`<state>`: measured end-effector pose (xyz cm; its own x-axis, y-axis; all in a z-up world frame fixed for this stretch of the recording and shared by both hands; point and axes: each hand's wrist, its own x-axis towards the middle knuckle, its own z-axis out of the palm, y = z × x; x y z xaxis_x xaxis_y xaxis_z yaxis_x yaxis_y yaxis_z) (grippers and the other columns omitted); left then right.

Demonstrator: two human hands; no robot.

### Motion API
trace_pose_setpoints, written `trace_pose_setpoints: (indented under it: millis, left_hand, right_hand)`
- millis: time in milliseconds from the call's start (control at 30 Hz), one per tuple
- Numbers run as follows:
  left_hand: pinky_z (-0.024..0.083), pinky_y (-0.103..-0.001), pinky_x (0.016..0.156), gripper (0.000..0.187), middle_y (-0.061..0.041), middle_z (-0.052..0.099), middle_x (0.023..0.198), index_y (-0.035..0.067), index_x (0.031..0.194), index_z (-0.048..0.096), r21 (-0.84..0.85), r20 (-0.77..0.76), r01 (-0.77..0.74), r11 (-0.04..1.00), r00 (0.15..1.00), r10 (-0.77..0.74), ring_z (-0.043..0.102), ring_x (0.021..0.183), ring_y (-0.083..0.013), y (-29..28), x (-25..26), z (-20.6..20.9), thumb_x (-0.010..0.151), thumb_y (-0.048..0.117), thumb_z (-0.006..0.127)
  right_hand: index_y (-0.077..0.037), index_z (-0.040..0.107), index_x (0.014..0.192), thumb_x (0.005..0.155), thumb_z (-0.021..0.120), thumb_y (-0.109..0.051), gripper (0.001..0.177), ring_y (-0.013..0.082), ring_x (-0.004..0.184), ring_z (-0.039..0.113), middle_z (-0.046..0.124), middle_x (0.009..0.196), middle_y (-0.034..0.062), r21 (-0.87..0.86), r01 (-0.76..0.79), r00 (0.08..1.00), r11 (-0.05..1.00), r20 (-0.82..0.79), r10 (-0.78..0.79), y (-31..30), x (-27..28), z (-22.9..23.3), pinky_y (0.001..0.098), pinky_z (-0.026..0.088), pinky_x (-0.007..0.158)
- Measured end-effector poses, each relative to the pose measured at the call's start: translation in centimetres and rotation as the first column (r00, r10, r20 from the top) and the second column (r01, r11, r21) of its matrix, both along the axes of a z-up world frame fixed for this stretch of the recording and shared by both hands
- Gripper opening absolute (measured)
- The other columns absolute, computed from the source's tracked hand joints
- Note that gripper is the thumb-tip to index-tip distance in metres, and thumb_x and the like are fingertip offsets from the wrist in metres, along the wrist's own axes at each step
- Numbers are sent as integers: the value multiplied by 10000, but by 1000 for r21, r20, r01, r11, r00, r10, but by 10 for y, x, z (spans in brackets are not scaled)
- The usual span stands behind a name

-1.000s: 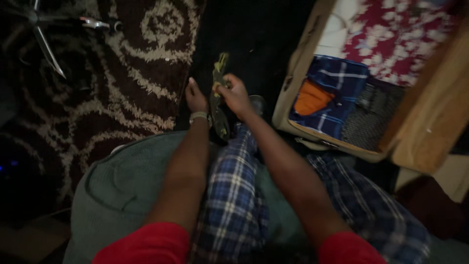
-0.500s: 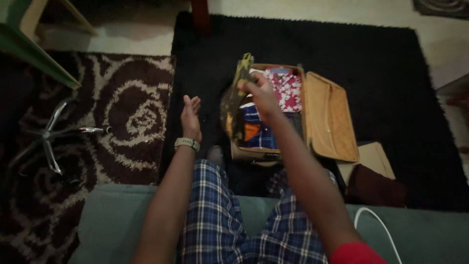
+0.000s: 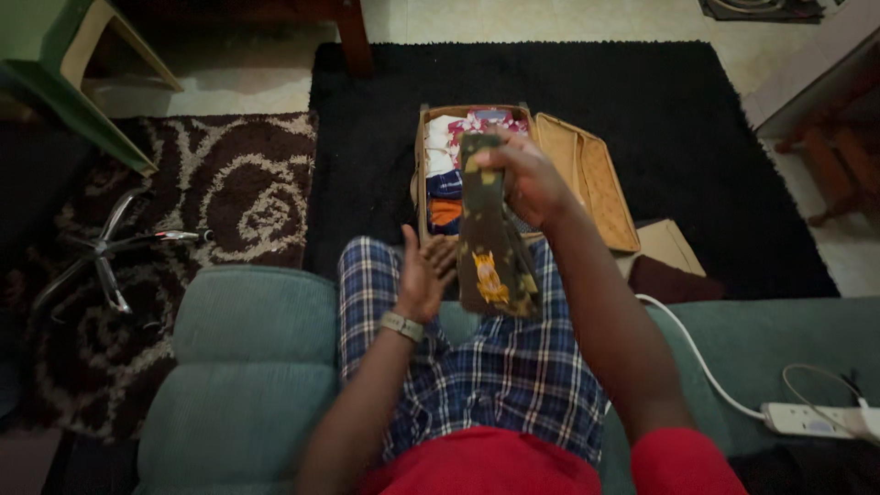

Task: The person folds a shirt and a camouflage-patterned jacket by hand and places them inside an open suitcase.

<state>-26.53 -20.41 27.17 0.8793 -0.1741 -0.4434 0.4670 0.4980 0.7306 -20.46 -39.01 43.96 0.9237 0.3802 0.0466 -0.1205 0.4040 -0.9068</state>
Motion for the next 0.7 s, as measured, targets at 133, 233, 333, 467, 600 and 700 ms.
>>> trace_pose_setpoints:
  millis: [133,233,333,467,600,700]
  left_hand:
    - [480,-487,1098,1121,-189,547,1464,35,1524,424,-320,50,110,941,994,-99,546,1341,-325,5,-48,24,816,898,321]
    - [541,-445,1060,1120,-162,564,1462,49,1528,415,-414,107,148,898,988,-114,571,1334,-288,15,-80,28,804,899,332]
    - [539,-447,1062,1106,-163,559,1468,53,1533,415,-470,139,119,875,989,-60,568,1335,-289,27,-104,14,814,891,342]
    - [536,-449,1065,1089,-165,553,1475,59,1539,415,-577,171,113,809,985,-15,565,1337,-290,58,-156,-24,826,880,355]
    - [533,-451,1067,1071,-166,547,1483,64,1545,415,-606,170,127,785,985,-28,563,1339,-291,82,-195,-51,839,869,368]
    - [531,-452,1069,1058,-167,543,1489,68,1549,415,-612,182,135,779,983,-28,560,1341,-292,94,-201,-58,849,861,378]
  right_hand:
    - [-74,621,1020,876,728,-221,232,166,795,669,650,912,61,-153,-30,996,988,73,42,28,-58,-6,307,598,730]
    - [-115,599,945,791,761,-248,260,226,716,686,658,842,73,-158,-219,974,963,-96,206,60,-99,-20,364,621,679]
    - [-134,624,960,824,801,-275,264,147,811,663,644,904,17,-375,-253,959,892,25,282,102,-133,-41,282,592,750]
    - [-106,593,968,856,836,-303,333,143,805,646,642,947,36,-377,-380,896,845,78,438,165,-194,-63,286,565,706]
    - [-122,648,1206,862,769,-358,434,152,840,723,738,1034,44,-487,-540,800,686,-45,598,181,-238,-79,327,606,724]
    - [-75,687,1256,935,763,-366,439,177,1028,745,760,1130,86,-523,-118,878,844,342,335,173,-237,-109,342,606,918]
